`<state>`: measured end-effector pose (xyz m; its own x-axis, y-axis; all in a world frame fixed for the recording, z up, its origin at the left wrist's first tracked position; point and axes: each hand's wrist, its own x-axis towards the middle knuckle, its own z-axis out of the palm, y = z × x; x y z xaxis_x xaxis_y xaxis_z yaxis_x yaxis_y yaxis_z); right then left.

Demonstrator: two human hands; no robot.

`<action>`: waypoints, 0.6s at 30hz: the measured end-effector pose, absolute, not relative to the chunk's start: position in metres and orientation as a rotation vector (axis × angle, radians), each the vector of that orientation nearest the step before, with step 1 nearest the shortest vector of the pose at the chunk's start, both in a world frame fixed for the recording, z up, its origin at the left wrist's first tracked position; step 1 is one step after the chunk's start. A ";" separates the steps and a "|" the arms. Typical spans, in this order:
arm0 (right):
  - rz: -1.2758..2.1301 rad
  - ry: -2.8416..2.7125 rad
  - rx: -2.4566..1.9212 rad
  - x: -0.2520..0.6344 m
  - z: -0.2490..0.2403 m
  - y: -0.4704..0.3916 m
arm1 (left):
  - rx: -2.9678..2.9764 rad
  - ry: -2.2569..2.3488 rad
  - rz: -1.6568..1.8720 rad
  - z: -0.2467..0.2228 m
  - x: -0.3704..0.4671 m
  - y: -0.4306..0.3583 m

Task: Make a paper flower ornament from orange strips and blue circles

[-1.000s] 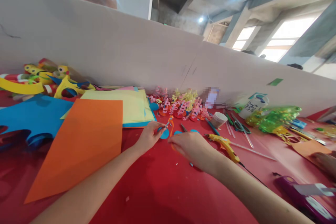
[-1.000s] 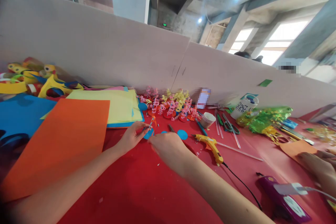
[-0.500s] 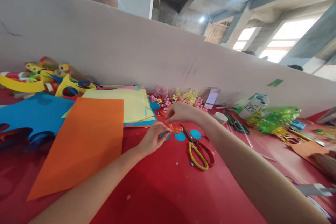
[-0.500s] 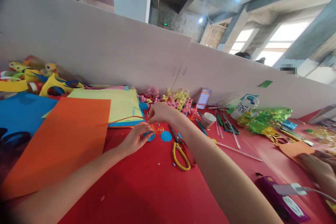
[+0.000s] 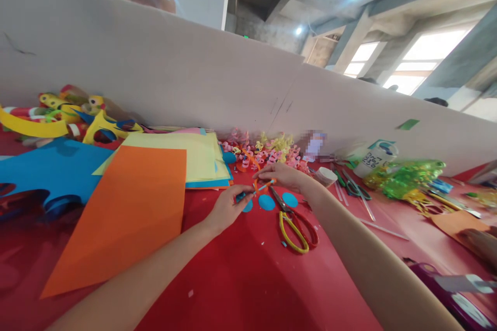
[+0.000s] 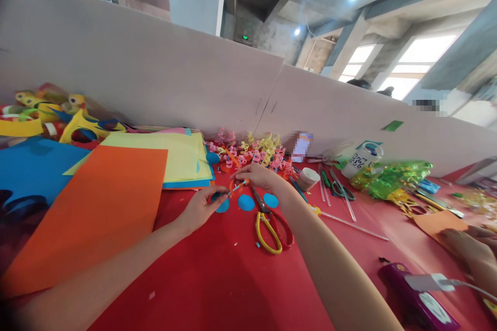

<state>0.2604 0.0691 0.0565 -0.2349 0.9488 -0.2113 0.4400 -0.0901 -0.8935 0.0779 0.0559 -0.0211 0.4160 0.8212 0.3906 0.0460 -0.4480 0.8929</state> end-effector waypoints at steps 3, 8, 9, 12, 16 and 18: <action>1.287 -1.683 -1.529 0.267 0.055 0.062 | 1.651 0.730 1.101 -0.021 0.080 0.055; 0.852 -1.708 -1.657 0.267 0.043 0.053 | 1.426 0.658 1.049 -0.023 0.082 0.056; 0.802 -1.696 -1.664 0.266 0.040 0.052 | 1.400 0.654 1.044 -0.024 0.083 0.056; 0.670 -1.658 -1.686 0.263 0.031 0.044 | 1.335 0.646 1.031 -0.026 0.083 0.057; 0.576 -1.612 -1.678 0.259 0.025 0.033 | 1.306 0.632 1.015 -0.026 0.082 0.057; 0.639 -1.591 -1.617 0.257 0.023 0.027 | 1.300 0.633 0.990 -0.023 0.081 0.057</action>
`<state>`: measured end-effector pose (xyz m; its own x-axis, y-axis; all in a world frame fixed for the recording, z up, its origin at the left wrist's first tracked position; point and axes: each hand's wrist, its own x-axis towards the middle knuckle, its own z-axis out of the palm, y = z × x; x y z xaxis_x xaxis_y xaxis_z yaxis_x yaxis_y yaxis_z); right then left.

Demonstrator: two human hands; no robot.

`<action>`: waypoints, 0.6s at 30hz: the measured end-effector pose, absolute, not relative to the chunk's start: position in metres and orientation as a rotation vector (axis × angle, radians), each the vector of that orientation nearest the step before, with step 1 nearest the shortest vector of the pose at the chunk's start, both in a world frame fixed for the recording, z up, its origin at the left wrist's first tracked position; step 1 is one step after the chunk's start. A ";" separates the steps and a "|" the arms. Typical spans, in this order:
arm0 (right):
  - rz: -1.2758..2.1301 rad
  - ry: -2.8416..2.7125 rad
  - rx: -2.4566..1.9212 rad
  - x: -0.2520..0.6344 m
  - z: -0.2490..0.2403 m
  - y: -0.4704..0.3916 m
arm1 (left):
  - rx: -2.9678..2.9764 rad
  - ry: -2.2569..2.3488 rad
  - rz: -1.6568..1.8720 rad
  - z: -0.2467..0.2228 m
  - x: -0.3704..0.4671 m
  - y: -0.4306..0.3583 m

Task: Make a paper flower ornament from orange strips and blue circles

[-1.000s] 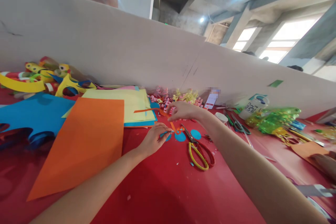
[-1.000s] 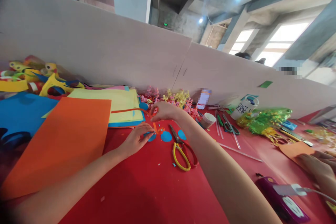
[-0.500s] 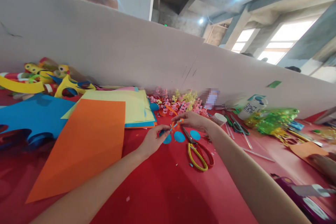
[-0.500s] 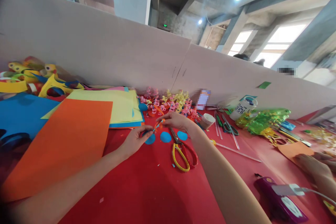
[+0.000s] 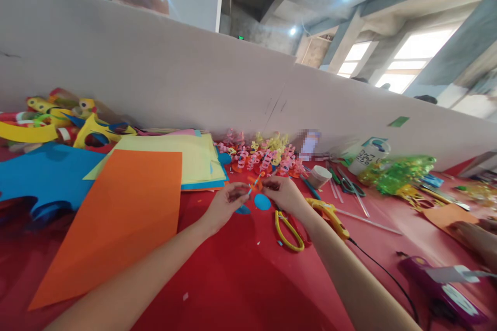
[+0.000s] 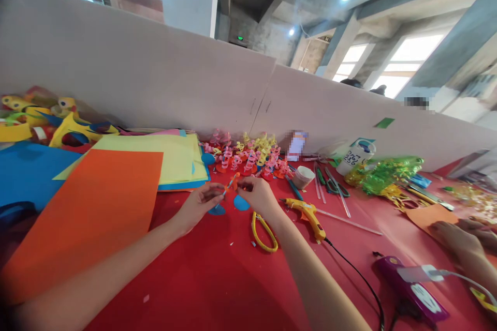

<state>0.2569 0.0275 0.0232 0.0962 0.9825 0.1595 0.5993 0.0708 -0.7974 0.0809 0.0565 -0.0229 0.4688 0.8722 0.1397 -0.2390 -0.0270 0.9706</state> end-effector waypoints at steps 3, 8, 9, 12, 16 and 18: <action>0.717 -1.568 -1.542 0.253 0.023 0.021 | 1.286 0.630 0.948 -0.017 0.079 0.054; 0.778 -1.551 -1.503 0.249 0.022 0.018 | 1.261 0.616 0.942 -0.014 0.079 0.053; 0.779 -1.543 -1.498 0.249 0.021 0.018 | 1.255 0.614 0.951 -0.015 0.079 0.054; 0.741 -1.492 -1.490 0.247 0.018 0.019 | 1.247 0.604 0.961 -0.018 0.080 0.055; 0.734 -1.398 -1.483 0.243 0.013 0.019 | 1.246 0.573 0.956 -0.021 0.081 0.056; 0.757 -1.388 -1.484 0.242 0.011 0.019 | 1.244 0.561 0.963 -0.022 0.081 0.057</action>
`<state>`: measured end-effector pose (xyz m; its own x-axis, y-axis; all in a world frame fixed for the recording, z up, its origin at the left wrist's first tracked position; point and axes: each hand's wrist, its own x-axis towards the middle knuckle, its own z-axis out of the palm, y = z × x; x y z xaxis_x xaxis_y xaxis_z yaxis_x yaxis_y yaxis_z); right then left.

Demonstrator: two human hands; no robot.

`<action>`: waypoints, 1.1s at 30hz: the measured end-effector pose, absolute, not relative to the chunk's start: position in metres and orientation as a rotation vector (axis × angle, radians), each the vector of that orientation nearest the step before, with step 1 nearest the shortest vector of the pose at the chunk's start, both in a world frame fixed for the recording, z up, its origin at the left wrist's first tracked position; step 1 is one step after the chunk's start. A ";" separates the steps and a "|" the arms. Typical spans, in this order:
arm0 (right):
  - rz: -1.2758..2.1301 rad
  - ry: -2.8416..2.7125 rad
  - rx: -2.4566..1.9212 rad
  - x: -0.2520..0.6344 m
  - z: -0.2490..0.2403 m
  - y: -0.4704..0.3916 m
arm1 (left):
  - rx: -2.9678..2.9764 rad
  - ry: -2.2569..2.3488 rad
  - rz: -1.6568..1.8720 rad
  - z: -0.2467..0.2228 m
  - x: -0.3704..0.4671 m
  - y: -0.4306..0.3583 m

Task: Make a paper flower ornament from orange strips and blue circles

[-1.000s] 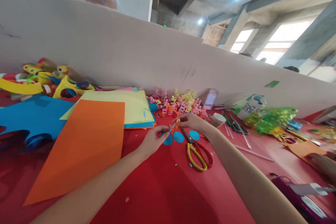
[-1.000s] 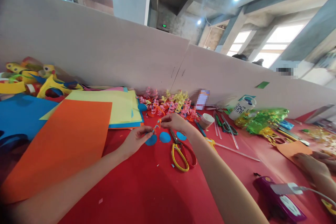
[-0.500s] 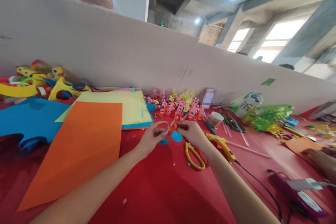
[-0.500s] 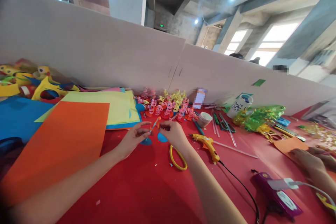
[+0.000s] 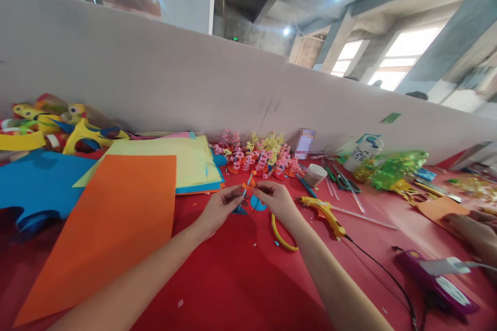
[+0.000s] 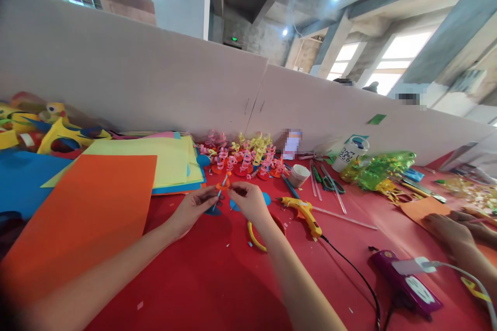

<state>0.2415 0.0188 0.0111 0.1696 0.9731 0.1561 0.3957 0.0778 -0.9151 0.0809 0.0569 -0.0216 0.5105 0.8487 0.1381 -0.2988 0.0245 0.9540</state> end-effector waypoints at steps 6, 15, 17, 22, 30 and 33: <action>0.750 -1.381 -1.472 0.240 0.009 0.019 | 1.214 0.546 0.935 -0.024 0.081 0.058; 0.776 -1.338 -1.423 0.235 0.004 0.022 | 1.141 0.533 0.926 -0.021 0.081 0.056; 0.769 -1.324 -1.427 0.235 0.003 0.023 | 1.154 0.544 0.932 -0.020 0.081 0.055; 0.755 -1.317 -1.435 0.228 0.000 0.023 | 1.168 0.626 0.961 -0.017 0.081 0.055; 0.442 -1.495 -1.713 0.272 0.033 0.001 | 0.874 0.638 0.957 -0.014 0.077 0.060; -0.052 -1.297 -2.265 0.334 0.042 -0.018 | 0.796 0.654 0.961 -0.012 0.075 0.063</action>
<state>0.3343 -0.0176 0.0418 0.5396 0.7926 0.2838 0.8130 -0.4029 -0.4204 0.0754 0.0626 -0.0123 0.4285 0.8934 -0.1350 -0.4534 0.3418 0.8231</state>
